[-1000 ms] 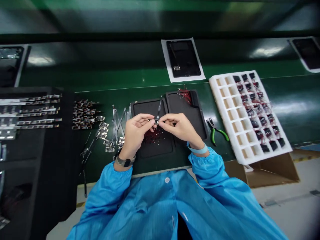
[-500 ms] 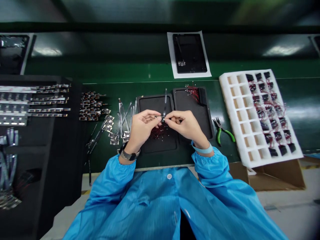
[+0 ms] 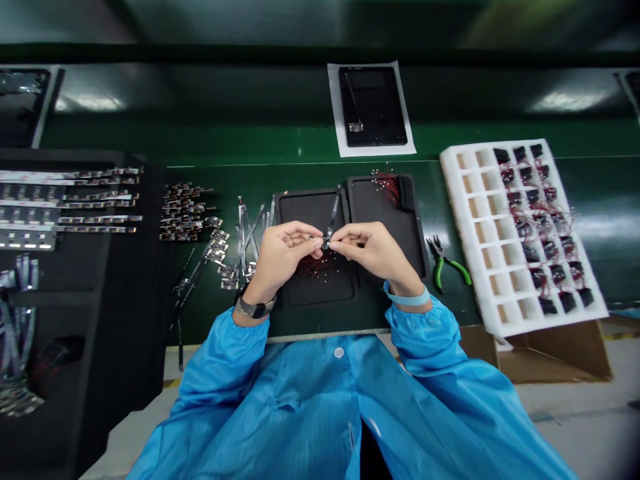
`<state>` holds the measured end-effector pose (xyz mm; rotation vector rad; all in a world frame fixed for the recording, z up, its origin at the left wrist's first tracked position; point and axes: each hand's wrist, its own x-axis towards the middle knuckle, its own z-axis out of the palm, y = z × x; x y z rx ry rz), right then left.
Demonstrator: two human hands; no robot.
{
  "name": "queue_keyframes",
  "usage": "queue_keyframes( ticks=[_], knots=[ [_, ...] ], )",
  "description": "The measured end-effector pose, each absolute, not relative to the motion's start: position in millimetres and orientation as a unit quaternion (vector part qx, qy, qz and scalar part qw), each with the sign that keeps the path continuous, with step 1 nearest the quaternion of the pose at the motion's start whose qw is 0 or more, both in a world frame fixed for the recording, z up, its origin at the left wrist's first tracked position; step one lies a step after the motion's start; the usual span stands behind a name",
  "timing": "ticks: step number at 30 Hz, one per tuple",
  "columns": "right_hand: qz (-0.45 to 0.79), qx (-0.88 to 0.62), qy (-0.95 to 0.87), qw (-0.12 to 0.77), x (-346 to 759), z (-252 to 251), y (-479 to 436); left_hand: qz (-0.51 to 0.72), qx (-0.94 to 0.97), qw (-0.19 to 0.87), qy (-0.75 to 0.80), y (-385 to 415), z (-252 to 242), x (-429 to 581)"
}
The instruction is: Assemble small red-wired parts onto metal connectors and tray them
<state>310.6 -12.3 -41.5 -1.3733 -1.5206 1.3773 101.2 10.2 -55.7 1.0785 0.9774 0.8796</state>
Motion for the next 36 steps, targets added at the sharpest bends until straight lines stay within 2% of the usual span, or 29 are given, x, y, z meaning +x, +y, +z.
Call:
queue_keyframes(
  ticks=[10, 36],
  knots=[
    [0.62, -0.483, -0.534, 0.313, 315.1, -38.3, -10.7, 0.325, 0.476, 0.708, 0.408, 13.7, -51.0, 92.3],
    [0.631, -0.471, -0.522, 0.328, 314.2, -43.3, -9.1, 0.338, 0.483, 0.699, 0.404, 12.1, -52.9, 93.1]
  ],
)
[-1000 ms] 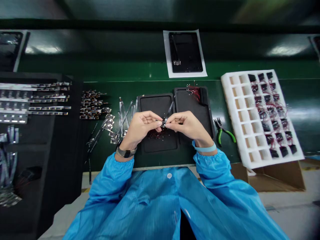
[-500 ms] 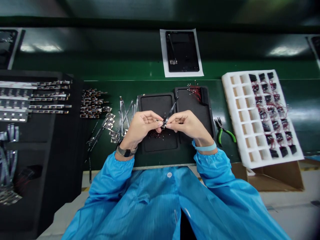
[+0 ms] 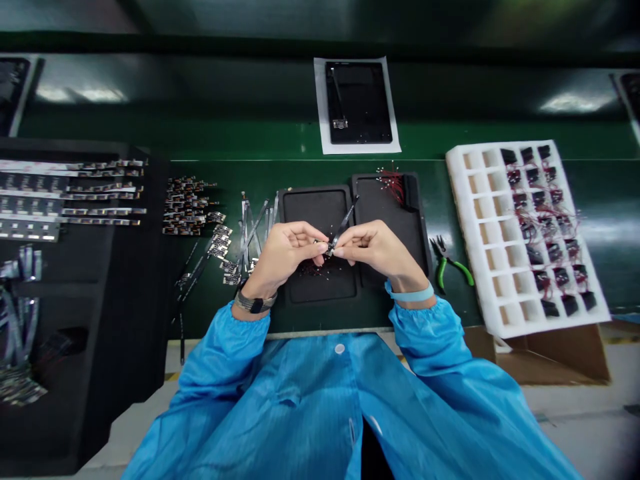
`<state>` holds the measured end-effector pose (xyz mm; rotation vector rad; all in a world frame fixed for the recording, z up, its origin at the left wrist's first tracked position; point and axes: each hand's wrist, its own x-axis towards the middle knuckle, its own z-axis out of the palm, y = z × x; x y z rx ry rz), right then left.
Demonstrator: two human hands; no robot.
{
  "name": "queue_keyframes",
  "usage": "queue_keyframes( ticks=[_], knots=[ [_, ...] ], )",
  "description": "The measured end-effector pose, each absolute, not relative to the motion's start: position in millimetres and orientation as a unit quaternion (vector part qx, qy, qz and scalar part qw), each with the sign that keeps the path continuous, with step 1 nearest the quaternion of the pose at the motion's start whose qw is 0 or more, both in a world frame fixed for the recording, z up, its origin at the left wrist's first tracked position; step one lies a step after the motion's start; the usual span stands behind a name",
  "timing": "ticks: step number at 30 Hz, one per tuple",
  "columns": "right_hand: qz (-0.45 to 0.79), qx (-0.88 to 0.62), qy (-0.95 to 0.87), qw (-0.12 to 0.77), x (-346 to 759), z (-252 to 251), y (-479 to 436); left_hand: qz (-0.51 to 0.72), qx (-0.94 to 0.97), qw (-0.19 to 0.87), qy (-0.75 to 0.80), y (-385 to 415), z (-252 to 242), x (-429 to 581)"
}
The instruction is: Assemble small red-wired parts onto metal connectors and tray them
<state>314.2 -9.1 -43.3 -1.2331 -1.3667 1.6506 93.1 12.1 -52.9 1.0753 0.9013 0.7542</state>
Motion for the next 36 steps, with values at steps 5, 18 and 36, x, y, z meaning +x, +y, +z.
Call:
queue_keyframes(
  ticks=[5, 18, 36],
  knots=[
    [0.633, -0.468, -0.525, 0.324, 314, -45, -9, 0.333, 0.484, 0.698, 0.41, 12, -54, 94],
    [0.372, -0.517, -0.712, 0.295, 337, -34, -7, 0.555, 0.433, 0.593, 0.391, 23, -34, 69],
    [0.208, -0.642, -0.709, 0.205, 282, -71, -9, 0.557, 0.406, 0.611, 0.39, 27, -35, 65]
  ],
)
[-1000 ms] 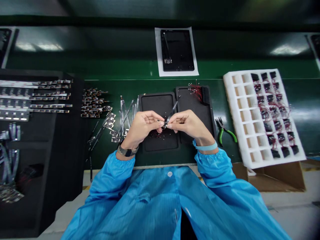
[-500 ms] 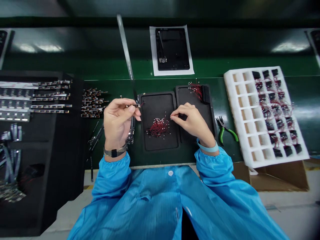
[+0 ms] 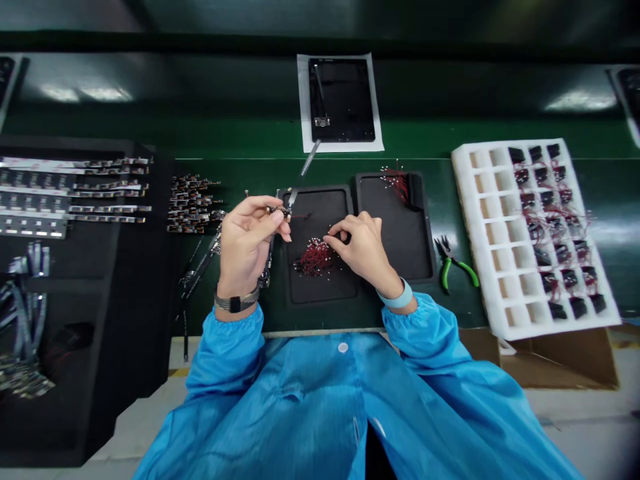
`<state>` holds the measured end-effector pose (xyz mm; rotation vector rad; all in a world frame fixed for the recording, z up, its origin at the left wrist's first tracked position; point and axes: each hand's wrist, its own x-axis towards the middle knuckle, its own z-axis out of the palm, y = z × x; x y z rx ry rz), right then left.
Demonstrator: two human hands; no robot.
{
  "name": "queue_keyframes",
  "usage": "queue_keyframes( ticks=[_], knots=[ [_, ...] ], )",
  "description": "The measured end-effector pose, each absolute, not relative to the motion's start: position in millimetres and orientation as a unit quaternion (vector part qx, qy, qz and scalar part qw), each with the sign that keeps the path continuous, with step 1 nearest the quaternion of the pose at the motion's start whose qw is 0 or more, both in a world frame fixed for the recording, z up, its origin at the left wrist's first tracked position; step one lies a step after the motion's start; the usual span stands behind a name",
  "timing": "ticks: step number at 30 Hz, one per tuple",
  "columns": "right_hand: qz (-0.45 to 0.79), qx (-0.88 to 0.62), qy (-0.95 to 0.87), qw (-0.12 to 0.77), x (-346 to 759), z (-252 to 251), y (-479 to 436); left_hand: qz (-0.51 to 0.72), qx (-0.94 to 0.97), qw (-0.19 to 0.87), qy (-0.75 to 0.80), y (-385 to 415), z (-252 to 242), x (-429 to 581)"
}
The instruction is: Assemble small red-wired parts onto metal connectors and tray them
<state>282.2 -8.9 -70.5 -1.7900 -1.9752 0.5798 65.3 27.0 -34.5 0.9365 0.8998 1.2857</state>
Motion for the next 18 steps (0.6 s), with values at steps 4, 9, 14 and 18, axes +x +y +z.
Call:
queue_keyframes(
  ticks=[4, 9, 14, 18],
  knots=[
    [0.206, -0.652, -0.699, 0.21, 274, -71, -10, 0.555, 0.408, 0.611, 0.391, 27, -35, 66],
    [0.242, -0.632, -0.694, 0.247, 270, -69, -11, 0.556, 0.415, 0.601, 0.397, 27, -39, 65],
    [0.337, -0.595, -0.646, 0.339, 273, -68, -10, 0.563, 0.426, 0.579, 0.408, 28, -43, 64],
    [0.398, -0.56, -0.604, 0.404, 274, -63, -10, 0.573, 0.42, 0.57, 0.411, 29, -44, 63]
  ],
)
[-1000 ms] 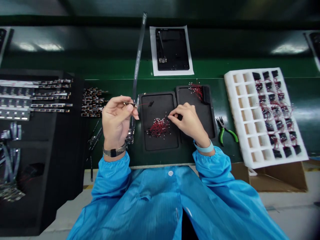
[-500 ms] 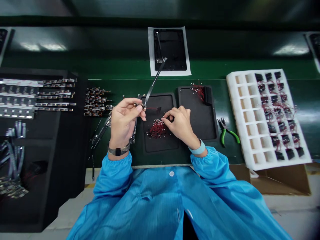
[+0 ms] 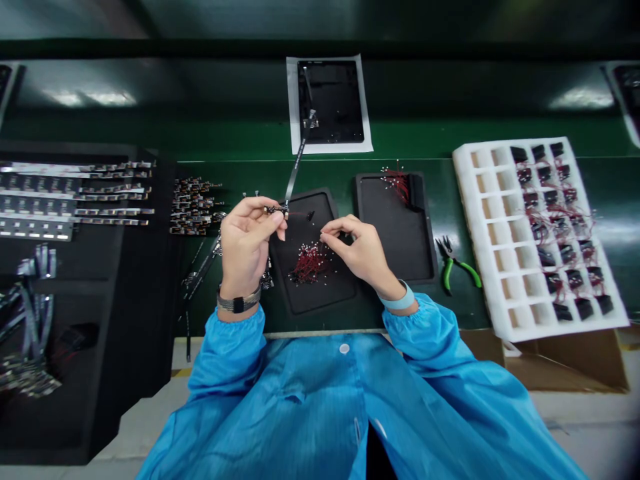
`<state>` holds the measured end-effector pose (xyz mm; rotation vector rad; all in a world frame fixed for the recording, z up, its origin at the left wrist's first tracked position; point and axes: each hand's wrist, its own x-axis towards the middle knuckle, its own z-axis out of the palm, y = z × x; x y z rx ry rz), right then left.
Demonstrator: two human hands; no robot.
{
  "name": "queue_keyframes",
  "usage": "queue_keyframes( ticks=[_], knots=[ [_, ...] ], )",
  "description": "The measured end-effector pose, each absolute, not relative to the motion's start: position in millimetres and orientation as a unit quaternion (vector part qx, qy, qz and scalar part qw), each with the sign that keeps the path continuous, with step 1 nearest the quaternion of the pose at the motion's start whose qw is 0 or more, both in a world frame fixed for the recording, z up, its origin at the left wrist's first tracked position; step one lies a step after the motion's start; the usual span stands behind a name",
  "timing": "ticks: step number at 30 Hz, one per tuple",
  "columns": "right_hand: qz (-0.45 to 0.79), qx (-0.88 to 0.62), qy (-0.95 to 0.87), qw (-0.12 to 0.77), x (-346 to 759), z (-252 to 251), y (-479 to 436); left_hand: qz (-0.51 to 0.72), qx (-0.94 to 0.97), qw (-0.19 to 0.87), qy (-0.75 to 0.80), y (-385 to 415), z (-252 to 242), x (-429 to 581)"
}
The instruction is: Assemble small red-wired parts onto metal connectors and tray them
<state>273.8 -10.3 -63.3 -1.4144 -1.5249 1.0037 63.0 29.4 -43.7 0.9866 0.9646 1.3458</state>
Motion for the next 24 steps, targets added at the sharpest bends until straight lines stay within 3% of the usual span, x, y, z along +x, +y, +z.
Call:
queue_keyframes(
  ticks=[15, 20, 24],
  knots=[
    [0.47, -0.518, -0.564, 0.439, 287, -37, -19, 0.545, 0.486, 0.525, 0.438, 22, -38, 69],
    [0.458, -0.511, -0.573, 0.448, 295, -32, -22, 0.486, 0.504, 0.556, 0.448, 21, -39, 65],
    [0.464, -0.516, -0.596, 0.403, 295, -31, -22, 0.401, 0.616, 0.519, 0.436, 19, -37, 64]
  ],
)
